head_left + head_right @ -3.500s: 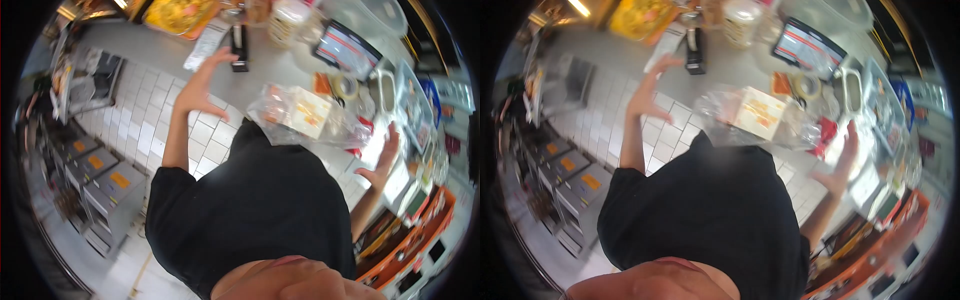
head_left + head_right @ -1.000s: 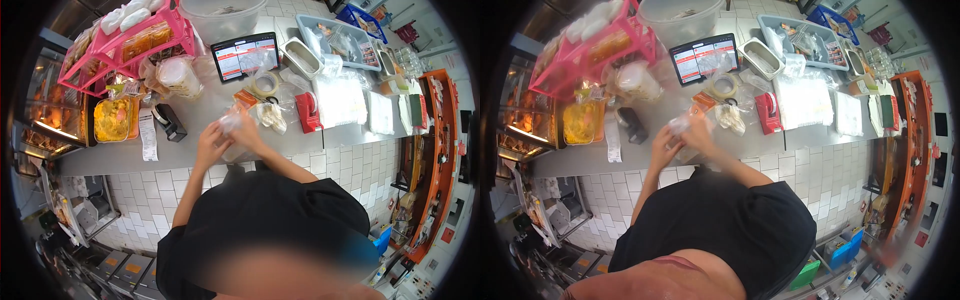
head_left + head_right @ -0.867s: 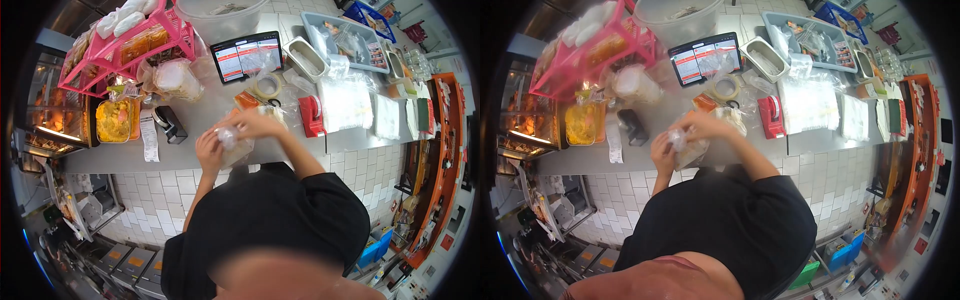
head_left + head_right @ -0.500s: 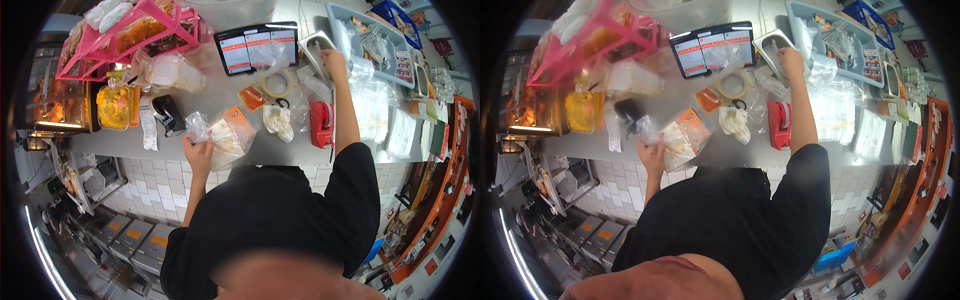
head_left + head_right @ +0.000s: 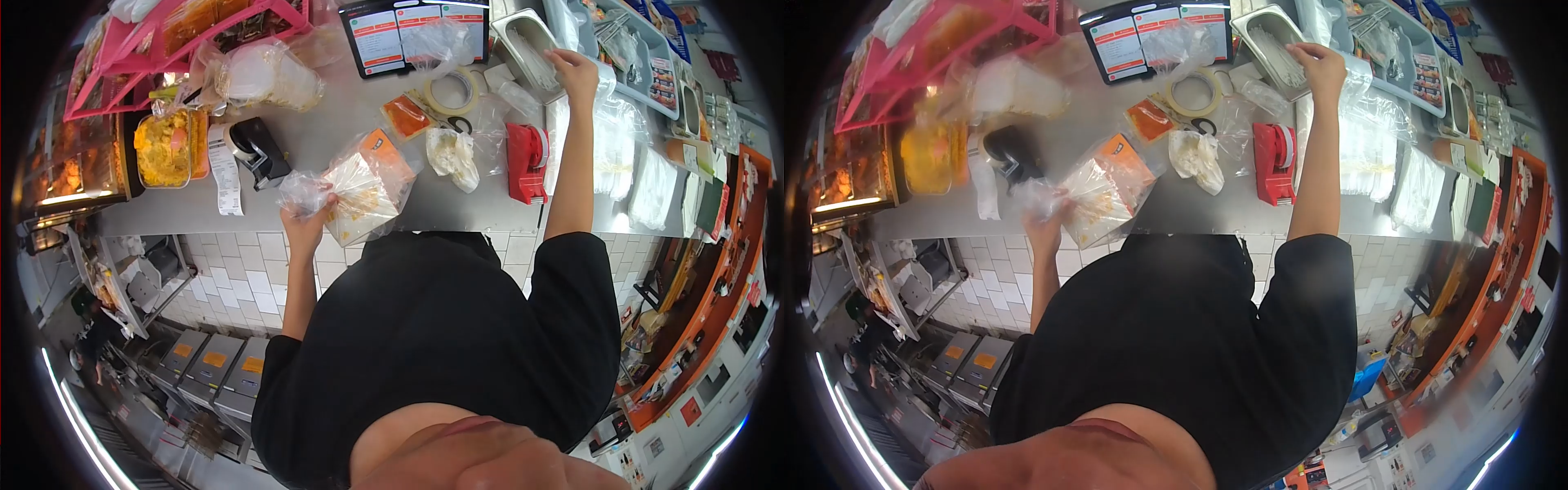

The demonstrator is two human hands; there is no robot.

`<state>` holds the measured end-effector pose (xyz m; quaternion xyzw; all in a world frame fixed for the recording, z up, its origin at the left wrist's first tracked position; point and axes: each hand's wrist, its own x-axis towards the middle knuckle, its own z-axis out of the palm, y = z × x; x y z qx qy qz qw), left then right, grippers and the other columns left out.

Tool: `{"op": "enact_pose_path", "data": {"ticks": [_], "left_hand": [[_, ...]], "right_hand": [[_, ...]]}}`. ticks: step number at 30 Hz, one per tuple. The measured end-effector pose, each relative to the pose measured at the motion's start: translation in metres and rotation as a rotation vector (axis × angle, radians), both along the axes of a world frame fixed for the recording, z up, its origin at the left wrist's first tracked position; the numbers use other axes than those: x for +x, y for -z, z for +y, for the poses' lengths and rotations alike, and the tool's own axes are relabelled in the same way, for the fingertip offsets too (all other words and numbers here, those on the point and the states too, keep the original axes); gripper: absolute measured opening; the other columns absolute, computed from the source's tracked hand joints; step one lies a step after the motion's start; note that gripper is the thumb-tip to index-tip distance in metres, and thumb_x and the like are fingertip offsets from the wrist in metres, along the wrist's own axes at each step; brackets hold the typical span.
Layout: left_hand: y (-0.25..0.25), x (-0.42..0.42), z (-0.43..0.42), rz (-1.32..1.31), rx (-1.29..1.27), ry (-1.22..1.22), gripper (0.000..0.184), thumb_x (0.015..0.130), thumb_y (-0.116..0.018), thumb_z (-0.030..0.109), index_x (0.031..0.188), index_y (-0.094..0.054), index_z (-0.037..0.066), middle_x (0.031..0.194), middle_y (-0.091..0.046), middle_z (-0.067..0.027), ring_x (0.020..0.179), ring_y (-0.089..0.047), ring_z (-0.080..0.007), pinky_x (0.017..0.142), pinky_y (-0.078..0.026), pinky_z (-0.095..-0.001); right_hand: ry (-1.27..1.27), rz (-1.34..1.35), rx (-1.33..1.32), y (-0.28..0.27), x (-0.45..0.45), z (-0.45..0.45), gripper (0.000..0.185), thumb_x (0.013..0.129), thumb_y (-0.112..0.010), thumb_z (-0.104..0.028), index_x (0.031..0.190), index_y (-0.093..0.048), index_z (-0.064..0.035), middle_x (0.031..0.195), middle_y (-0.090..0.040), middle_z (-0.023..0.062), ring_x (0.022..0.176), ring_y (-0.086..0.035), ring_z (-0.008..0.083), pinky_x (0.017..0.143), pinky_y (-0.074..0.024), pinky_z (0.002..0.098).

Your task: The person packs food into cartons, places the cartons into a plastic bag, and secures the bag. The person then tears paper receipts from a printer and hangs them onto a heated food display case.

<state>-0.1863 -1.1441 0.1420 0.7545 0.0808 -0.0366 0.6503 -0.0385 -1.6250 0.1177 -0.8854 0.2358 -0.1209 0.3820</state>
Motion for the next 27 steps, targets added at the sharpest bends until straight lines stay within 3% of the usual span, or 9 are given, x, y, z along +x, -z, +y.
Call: {"op": "enact_pose_path", "data": {"ticks": [4, 9, 12, 14, 18, 22, 24, 25, 27], "left_hand": [[-0.005, 0.001, 0.002, 0.004, 0.070, 0.053, 0.020, 0.074, -0.074, 0.009, 0.090, -0.065, 0.000, 0.088, -0.065, -0.0049, 0.080, -0.059, -0.0111, 0.072, -0.047, -0.0254], [-0.004, 0.005, 0.005, -0.034, 0.054, 0.107, 0.019, 0.075, -0.074, 0.009, 0.091, -0.067, 0.001, 0.089, -0.066, -0.0049, 0.078, -0.059, -0.0100, 0.071, -0.047, -0.0253], [0.005, 0.006, 0.011, -0.074, 0.089, 0.159, 0.021, 0.074, -0.074, 0.008, 0.092, -0.067, 0.003, 0.091, -0.066, -0.0058, 0.079, -0.060, -0.0123, 0.071, -0.048, -0.0263], [0.007, 0.008, 0.013, -0.121, 0.118, 0.220, 0.019, 0.074, -0.073, 0.006, 0.091, -0.066, 0.003, 0.090, -0.065, -0.0064, 0.080, -0.061, -0.0139, 0.073, -0.048, -0.0272], [0.011, 0.011, 0.019, -0.387, 0.111, 0.377, 0.017, 0.073, -0.071, 0.001, 0.088, -0.063, 0.003, 0.089, -0.063, -0.0081, 0.086, -0.061, -0.0197, 0.078, -0.049, -0.0318], [0.028, -0.001, 0.017, -0.603, 0.252, 0.295, 0.030, 0.066, -0.074, 0.001, 0.094, -0.063, 0.007, 0.105, -0.059, -0.0097, 0.098, -0.058, -0.0279, 0.080, -0.048, -0.0351], [0.041, -0.012, 0.011, -0.746, 0.207, 0.169, 0.032, 0.064, -0.075, 0.001, 0.093, -0.063, 0.009, 0.109, -0.057, -0.0113, 0.101, -0.056, -0.0301, 0.082, -0.047, -0.0386], [0.041, -0.011, 0.013, -0.872, 0.323, 0.205, 0.034, 0.064, -0.076, 0.002, 0.093, -0.063, 0.011, 0.115, -0.054, -0.0135, 0.104, -0.054, -0.0320, 0.083, -0.046, -0.0423], [0.041, -0.007, 0.014, -0.842, 0.297, 0.248, 0.032, 0.065, -0.074, 0.002, 0.094, -0.063, 0.010, 0.115, -0.054, -0.0133, 0.103, -0.054, -0.0319, 0.084, -0.046, -0.0425]], "right_hand": [[0.095, -0.115, 0.314, 0.005, -0.004, -0.006, 0.026, 0.074, -0.074, -0.024, 0.090, -0.072, -0.0052, 0.080, -0.069, 0.0051, 0.072, -0.066, 0.0128, 0.065, -0.0479, 0.0242], [0.092, -0.146, 0.215, 0.000, -0.009, -0.006, 0.021, 0.077, -0.072, -0.017, 0.091, -0.071, -0.0019, 0.081, -0.068, 0.0063, 0.074, -0.067, 0.0132, 0.065, -0.0529, 0.0229], [0.086, -0.297, 0.350, 0.003, -0.013, -0.008, 0.020, 0.077, -0.071, -0.011, 0.091, -0.069, 0.0031, 0.081, -0.068, 0.0091, 0.075, -0.067, 0.0163, 0.066, -0.0526, 0.0229], [0.049, -0.469, 0.457, -0.017, -0.022, 0.014, 0.024, 0.078, -0.068, -0.002, 0.097, -0.060, 0.0092, 0.090, -0.065, 0.0184, 0.081, -0.066, 0.0229, 0.073, -0.0550, 0.0288], [-0.135, -0.541, 0.865, -0.061, -0.057, 0.139, 0.037, 0.078, -0.063, 0.007, 0.109, -0.045, 0.0048, 0.088, -0.064, 0.0170, 0.085, -0.065, 0.0244, 0.078, -0.0545, 0.0334], [-0.540, -0.159, 1.105, -0.054, -0.105, 0.258, 0.040, 0.077, -0.063, 0.009, 0.112, -0.046, 0.0003, 0.086, -0.064, 0.0130, 0.082, -0.065, 0.0214, 0.075, -0.0542, 0.0302], [-0.574, -0.079, 1.072, -0.040, -0.116, 0.283, 0.039, 0.077, -0.063, 0.010, 0.110, -0.047, 0.0006, 0.086, -0.064, 0.0128, 0.083, -0.065, 0.0201, 0.075, -0.0539, 0.0290], [-0.584, -0.033, 1.054, -0.034, -0.123, 0.290, 0.038, 0.077, -0.063, 0.010, 0.110, -0.048, 0.0008, 0.085, -0.064, 0.0127, 0.083, -0.065, 0.0195, 0.075, -0.0538, 0.0284], [-0.580, 0.070, 1.071, -0.032, -0.129, 0.294, 0.037, 0.077, -0.063, 0.010, 0.110, -0.049, 0.0009, 0.085, -0.064, 0.0126, 0.083, -0.065, 0.0185, 0.075, -0.0537, 0.0273]]}}
